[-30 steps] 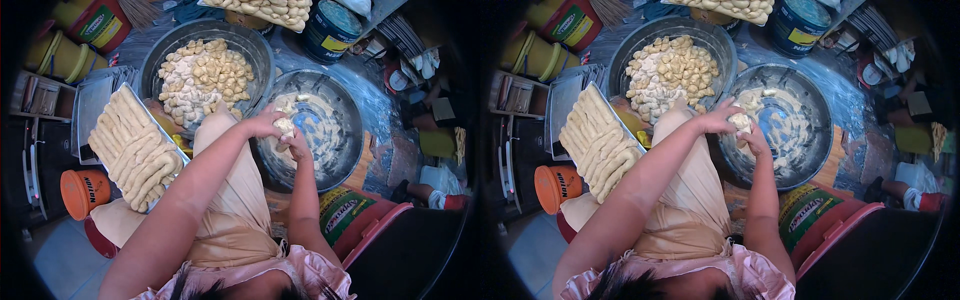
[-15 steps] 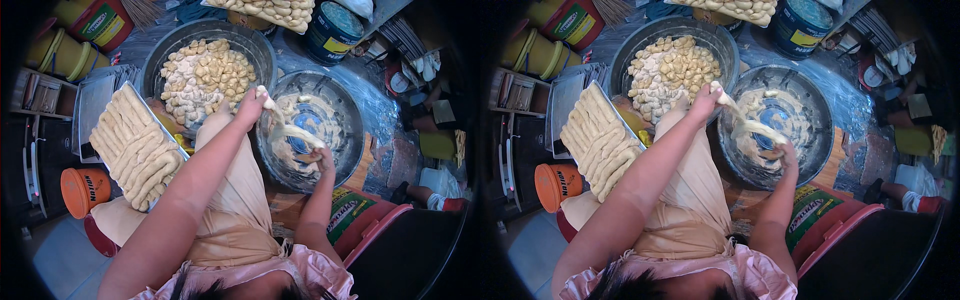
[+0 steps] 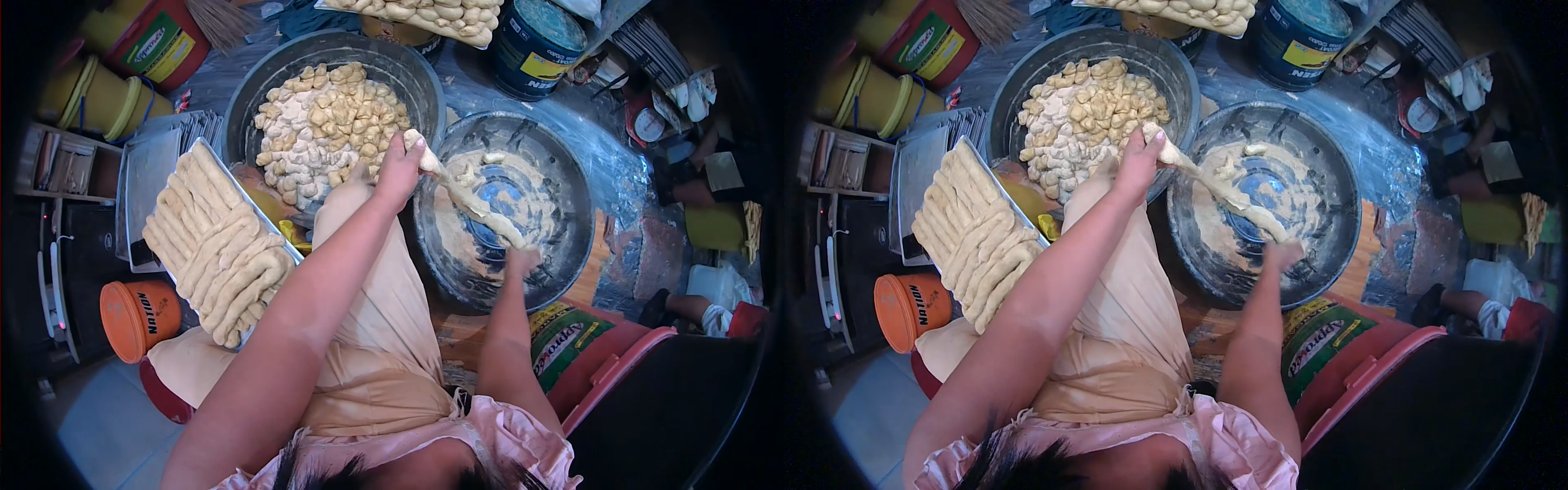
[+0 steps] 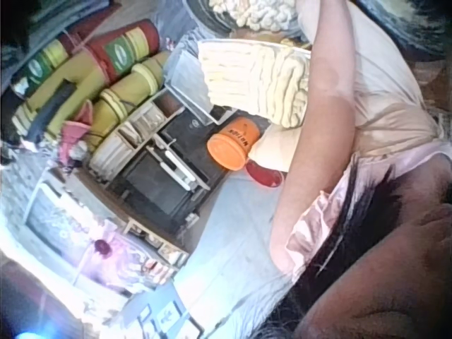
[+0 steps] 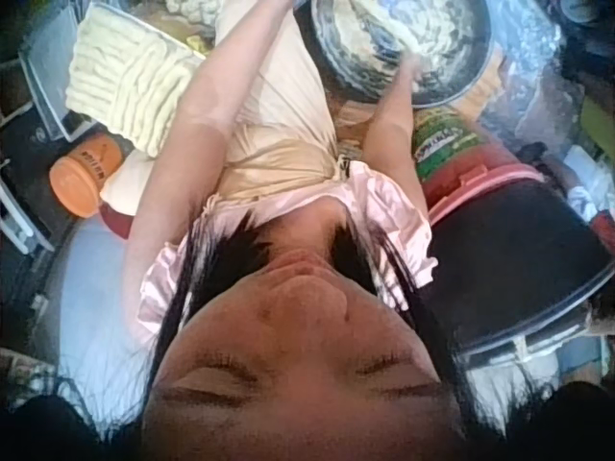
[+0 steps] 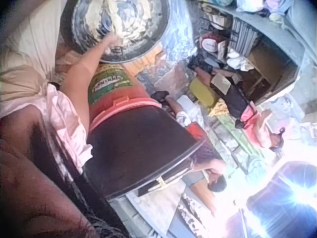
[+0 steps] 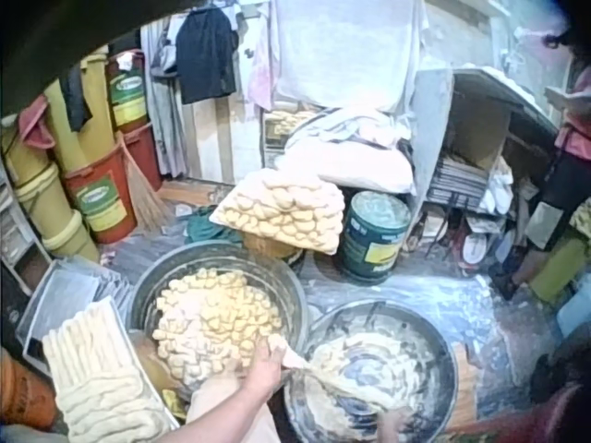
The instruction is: The person shapes dough pieces by hand by stretching, rolling, and twisting them, then arranges the formed dough strips onto a metal tray.
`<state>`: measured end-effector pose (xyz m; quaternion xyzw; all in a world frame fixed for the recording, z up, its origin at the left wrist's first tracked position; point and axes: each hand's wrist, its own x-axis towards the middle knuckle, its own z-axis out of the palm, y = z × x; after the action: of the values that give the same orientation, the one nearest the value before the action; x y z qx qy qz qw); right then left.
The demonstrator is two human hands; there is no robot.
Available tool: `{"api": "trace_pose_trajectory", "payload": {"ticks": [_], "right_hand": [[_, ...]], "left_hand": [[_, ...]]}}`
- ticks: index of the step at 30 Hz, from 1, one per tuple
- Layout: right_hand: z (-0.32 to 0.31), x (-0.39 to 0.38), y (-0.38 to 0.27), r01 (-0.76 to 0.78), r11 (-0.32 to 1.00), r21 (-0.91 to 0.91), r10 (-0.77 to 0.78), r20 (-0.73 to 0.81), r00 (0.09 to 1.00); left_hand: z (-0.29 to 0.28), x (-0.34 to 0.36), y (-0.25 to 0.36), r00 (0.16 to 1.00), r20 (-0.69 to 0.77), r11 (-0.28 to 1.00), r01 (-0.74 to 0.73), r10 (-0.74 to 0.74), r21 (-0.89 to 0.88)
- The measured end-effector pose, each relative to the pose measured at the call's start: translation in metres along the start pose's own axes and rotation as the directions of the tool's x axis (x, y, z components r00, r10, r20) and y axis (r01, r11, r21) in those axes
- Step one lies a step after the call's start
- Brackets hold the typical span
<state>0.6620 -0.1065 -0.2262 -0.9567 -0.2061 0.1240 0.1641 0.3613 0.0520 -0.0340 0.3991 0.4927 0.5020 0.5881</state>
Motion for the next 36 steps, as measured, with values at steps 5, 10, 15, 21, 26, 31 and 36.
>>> {"api": "trace_pose_trajectory", "payload": {"ticks": [5, 10, 15, 21, 26, 31, 36], "right_hand": [[0.059, -0.044, -0.076, 0.503, 0.864, 0.001, -0.484, 0.272, 0.832], [0.100, -0.049, -0.115, 0.414, 0.908, -0.064, -0.392, 0.216, 0.894], [0.061, 0.011, -0.171, -0.250, 0.574, 0.780, -0.186, 0.421, 0.888], [-0.059, 0.028, -0.201, -0.408, 0.151, 0.901, -0.303, 0.435, 0.848], [-0.133, -0.004, -0.224, -0.285, -0.092, 0.954, -0.480, 0.209, 0.852], [-0.141, -0.034, -0.216, -0.359, -0.333, 0.872, -0.647, 0.066, 0.760], [-0.006, -0.008, -0.114, -0.515, 0.107, 0.851, -0.411, 0.509, 0.756]], "left_hand": [[0.000, -0.013, 0.020, 0.990, 0.120, 0.992, 0.089, -0.078, -0.093], [-0.005, -0.018, 0.028, 0.978, 0.164, 0.960, 0.165, -0.130, -0.228], [-0.013, -0.016, 0.033, 0.984, 0.078, 0.957, 0.171, -0.157, -0.236], [-0.001, -0.016, 0.029, 0.964, 0.221, 0.959, 0.196, -0.149, -0.207], [0.000, -0.016, 0.027, 0.964, 0.239, 0.952, 0.178, -0.117, -0.250], [-0.007, -0.018, 0.029, 0.966, 0.227, 0.947, 0.180, -0.120, -0.266], [-0.004, -0.018, 0.019, 0.916, 0.304, 0.961, 0.277, -0.261, -0.008]]}}
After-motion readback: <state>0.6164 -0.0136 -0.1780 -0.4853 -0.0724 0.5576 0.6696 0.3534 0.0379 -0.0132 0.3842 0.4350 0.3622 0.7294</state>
